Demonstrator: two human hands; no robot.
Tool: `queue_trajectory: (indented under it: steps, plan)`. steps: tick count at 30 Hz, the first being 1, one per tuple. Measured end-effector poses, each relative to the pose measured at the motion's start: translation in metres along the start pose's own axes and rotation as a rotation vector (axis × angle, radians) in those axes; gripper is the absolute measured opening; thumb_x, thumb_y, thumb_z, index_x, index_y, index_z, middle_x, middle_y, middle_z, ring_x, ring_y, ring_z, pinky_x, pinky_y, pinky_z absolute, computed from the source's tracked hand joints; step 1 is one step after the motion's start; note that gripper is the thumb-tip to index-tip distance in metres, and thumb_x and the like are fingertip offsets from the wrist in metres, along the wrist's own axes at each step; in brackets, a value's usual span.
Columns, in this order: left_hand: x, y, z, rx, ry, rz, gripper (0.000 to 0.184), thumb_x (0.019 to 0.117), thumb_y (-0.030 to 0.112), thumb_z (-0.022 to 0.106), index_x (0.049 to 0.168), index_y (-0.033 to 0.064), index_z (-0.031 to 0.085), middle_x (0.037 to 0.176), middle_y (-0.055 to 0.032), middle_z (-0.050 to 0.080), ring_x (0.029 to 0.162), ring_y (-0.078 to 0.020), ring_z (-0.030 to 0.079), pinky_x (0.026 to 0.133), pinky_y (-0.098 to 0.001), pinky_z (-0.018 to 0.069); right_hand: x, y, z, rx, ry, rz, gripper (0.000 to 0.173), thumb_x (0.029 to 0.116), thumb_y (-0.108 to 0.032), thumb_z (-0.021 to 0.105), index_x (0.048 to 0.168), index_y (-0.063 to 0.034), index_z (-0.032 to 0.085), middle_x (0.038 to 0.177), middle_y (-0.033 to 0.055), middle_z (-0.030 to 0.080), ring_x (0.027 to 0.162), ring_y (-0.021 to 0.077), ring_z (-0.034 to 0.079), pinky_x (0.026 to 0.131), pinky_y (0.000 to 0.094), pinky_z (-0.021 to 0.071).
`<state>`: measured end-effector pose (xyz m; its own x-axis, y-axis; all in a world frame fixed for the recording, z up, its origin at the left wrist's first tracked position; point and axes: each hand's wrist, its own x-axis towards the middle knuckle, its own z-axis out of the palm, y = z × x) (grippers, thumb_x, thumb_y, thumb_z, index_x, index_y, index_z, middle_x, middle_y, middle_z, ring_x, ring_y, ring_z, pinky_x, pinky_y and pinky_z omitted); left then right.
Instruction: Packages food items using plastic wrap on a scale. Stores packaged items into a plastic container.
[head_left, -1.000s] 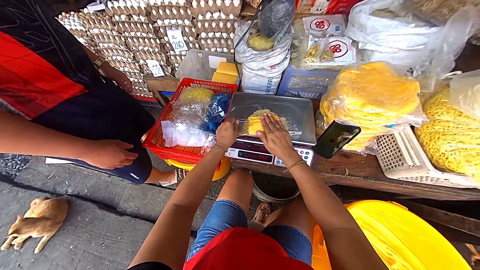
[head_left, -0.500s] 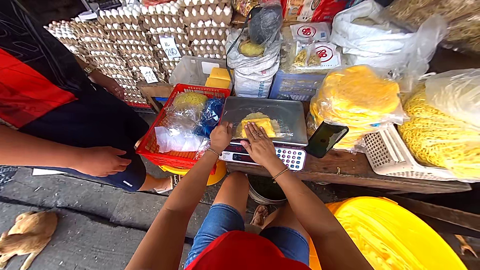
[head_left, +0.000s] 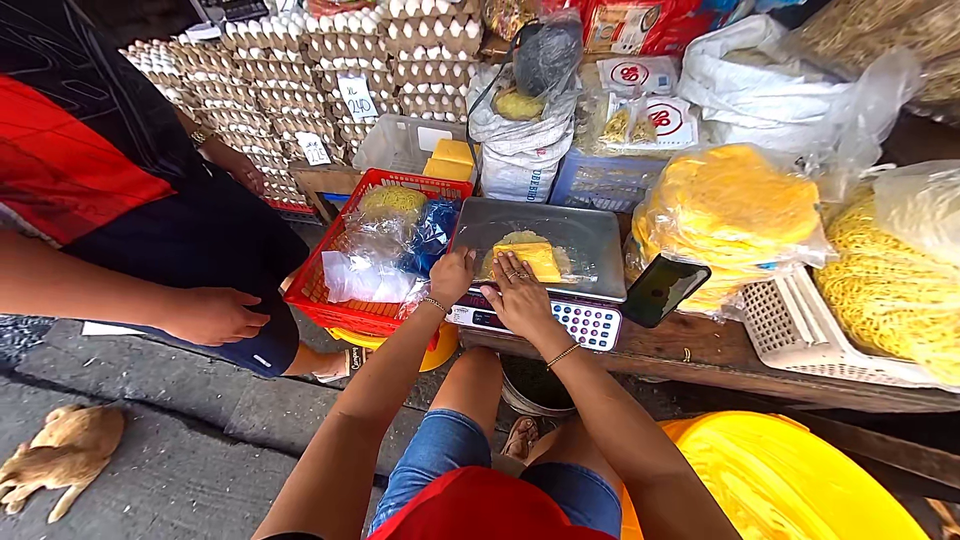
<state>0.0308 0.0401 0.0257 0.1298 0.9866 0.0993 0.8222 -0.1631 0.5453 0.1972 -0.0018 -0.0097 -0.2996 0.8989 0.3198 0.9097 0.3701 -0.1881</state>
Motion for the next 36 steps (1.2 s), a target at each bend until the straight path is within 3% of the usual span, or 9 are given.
queue_trajectory:
  steps: [3, 7, 11, 17, 25, 29, 33, 36]
  plan:
    - [0.020, -0.005, 0.006, 0.031, -0.048, -0.038, 0.043, 0.1120, 0.032, 0.037, 0.114, -0.0009, 0.065, 0.107, -0.0262, 0.069, 0.108, -0.0441, 0.066, 0.089, -0.0639, 0.0496, 0.006, 0.000, -0.001, -0.021, -0.015, -0.015, 0.071, 0.1099, -0.052, 0.021, 0.152, -0.0012, 0.046, 0.162, 0.0156, 0.040, 0.154, 0.0293, 0.030, 0.127, 0.0483, 0.0196]
    - [0.022, -0.007, 0.009, 0.036, -0.045, -0.031, 0.042, 0.1118, 0.031, 0.038, 0.111, -0.0013, 0.065, 0.104, -0.0256, 0.068, 0.106, -0.0444, 0.067, 0.088, -0.0640, 0.0498, 0.011, -0.002, -0.019, -0.031, -0.111, 0.002, 0.073, 0.1097, -0.054, 0.019, 0.150, -0.0020, 0.049, 0.159, 0.0158, 0.045, 0.152, 0.0291, 0.035, 0.126, 0.0495, 0.0197]
    - [0.013, -0.006, 0.006, 0.019, -0.010, -0.009, 0.041, 0.1115, 0.032, 0.040, 0.111, -0.0015, 0.064, 0.102, -0.0269, 0.067, 0.101, -0.0458, 0.066, 0.084, -0.0647, 0.0505, 0.012, 0.004, -0.013, -0.037, -0.078, 0.018, 0.072, 0.1097, -0.053, 0.020, 0.153, -0.0024, 0.045, 0.162, 0.0148, 0.040, 0.154, 0.0281, 0.030, 0.127, 0.0484, 0.0168]
    - [0.023, -0.007, 0.008, 0.045, -0.060, -0.041, 0.043, 0.1121, 0.031, 0.037, 0.112, -0.0017, 0.065, 0.106, -0.0262, 0.068, 0.108, -0.0441, 0.066, 0.090, -0.0639, 0.0493, 0.009, 0.009, -0.010, -0.051, -0.068, -0.004, 0.073, 0.1092, -0.055, 0.018, 0.155, -0.0034, 0.043, 0.163, 0.0137, 0.038, 0.154, 0.0276, 0.030, 0.127, 0.0495, 0.0175]
    - [0.024, -0.007, 0.006, 0.040, -0.062, -0.039, 0.043, 0.1120, 0.032, 0.037, 0.113, -0.0006, 0.065, 0.108, -0.0251, 0.069, 0.108, -0.0432, 0.066, 0.090, -0.0638, 0.0496, -0.010, 0.054, -0.015, -0.075, 0.005, 0.045, 0.069, 0.1103, -0.050, 0.019, 0.157, -0.0024, 0.039, 0.165, 0.0144, 0.033, 0.156, 0.0280, 0.026, 0.127, 0.0501, 0.0154]
    - [0.021, -0.006, 0.006, 0.051, -0.055, -0.050, 0.043, 0.1122, 0.032, 0.036, 0.113, -0.0004, 0.065, 0.108, -0.0249, 0.069, 0.108, -0.0432, 0.066, 0.089, -0.0632, 0.0499, -0.007, 0.032, -0.018, -0.086, -0.024, 0.103, 0.076, 0.1090, -0.055, 0.019, 0.157, 0.0021, 0.035, 0.166, 0.0185, 0.029, 0.157, 0.0309, 0.021, 0.128, 0.0503, 0.0121]
    - [0.022, -0.005, 0.005, 0.049, -0.057, -0.044, 0.043, 0.1121, 0.031, 0.037, 0.113, -0.0015, 0.065, 0.108, -0.0258, 0.068, 0.109, -0.0441, 0.066, 0.090, -0.0643, 0.0494, -0.001, -0.002, 0.000, -0.029, -0.040, -0.018, 0.078, 0.1078, -0.058, 0.020, 0.157, -0.0002, 0.037, 0.167, 0.0158, 0.030, 0.157, 0.0298, 0.022, 0.128, 0.0494, 0.0136]
    - [0.023, -0.008, 0.005, 0.025, -0.062, -0.045, 0.044, 0.1120, 0.032, 0.037, 0.114, -0.0018, 0.065, 0.111, -0.0259, 0.068, 0.110, -0.0443, 0.065, 0.092, -0.0652, 0.0483, -0.003, 0.008, 0.005, -0.019, -0.009, -0.054, 0.073, 0.1092, -0.055, 0.019, 0.158, -0.0031, 0.036, 0.167, 0.0126, 0.030, 0.157, 0.0266, 0.024, 0.128, 0.0499, 0.0144]
